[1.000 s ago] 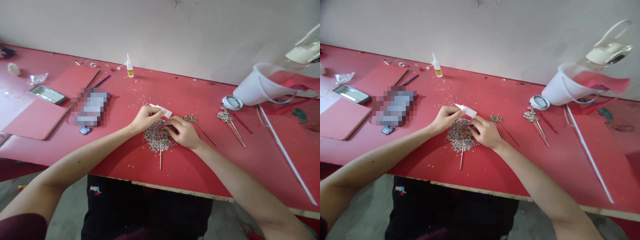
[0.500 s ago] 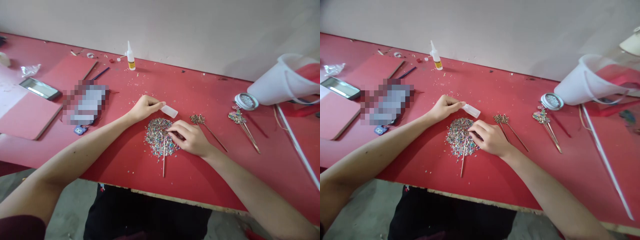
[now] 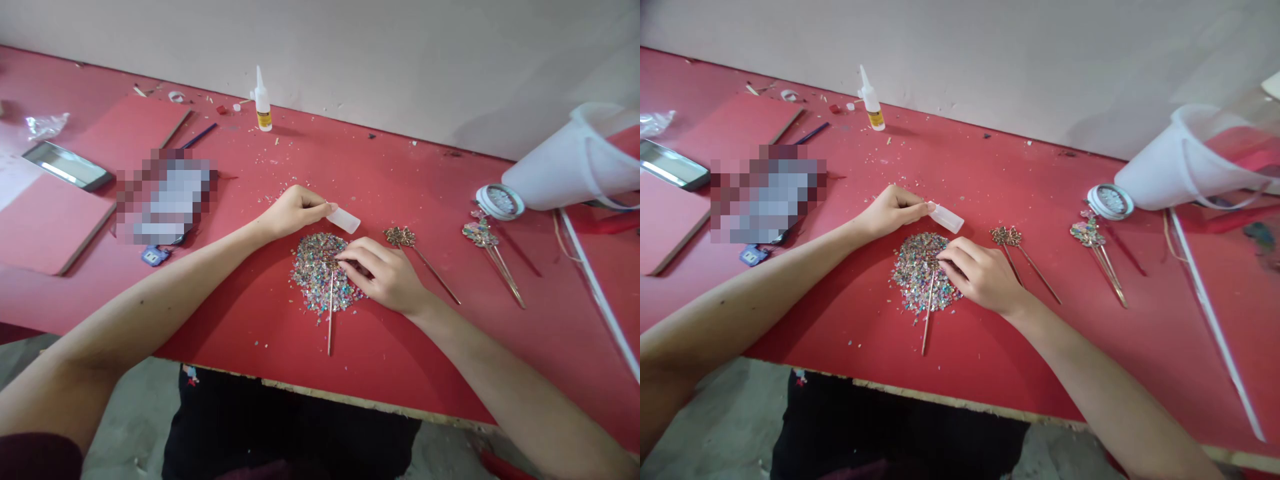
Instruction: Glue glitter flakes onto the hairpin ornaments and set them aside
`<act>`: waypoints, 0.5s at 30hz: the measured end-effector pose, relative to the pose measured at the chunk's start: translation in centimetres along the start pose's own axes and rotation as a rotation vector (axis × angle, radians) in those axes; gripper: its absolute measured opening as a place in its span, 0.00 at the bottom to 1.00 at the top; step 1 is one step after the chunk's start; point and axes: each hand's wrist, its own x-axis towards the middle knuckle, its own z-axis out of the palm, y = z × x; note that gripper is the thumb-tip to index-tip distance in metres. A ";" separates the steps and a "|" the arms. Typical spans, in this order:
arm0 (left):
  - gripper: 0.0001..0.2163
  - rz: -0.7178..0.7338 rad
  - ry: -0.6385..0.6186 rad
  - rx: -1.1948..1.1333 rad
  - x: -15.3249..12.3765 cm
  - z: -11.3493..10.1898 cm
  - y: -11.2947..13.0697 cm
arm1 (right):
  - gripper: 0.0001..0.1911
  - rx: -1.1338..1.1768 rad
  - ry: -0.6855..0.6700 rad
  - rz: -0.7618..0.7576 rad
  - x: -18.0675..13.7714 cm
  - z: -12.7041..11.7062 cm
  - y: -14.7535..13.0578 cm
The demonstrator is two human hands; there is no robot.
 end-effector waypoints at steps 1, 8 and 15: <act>0.23 0.008 0.000 -0.002 0.0 0.0 -0.1 | 0.06 0.001 -0.004 0.005 0.0 0.0 0.0; 0.24 0.044 -0.008 0.014 0.1 0.0 -0.4 | 0.06 0.005 -0.011 0.014 0.1 0.1 -0.1; 0.23 0.036 -0.016 0.046 -0.1 -0.1 -0.1 | 0.04 0.186 0.047 0.099 0.2 -0.4 -0.2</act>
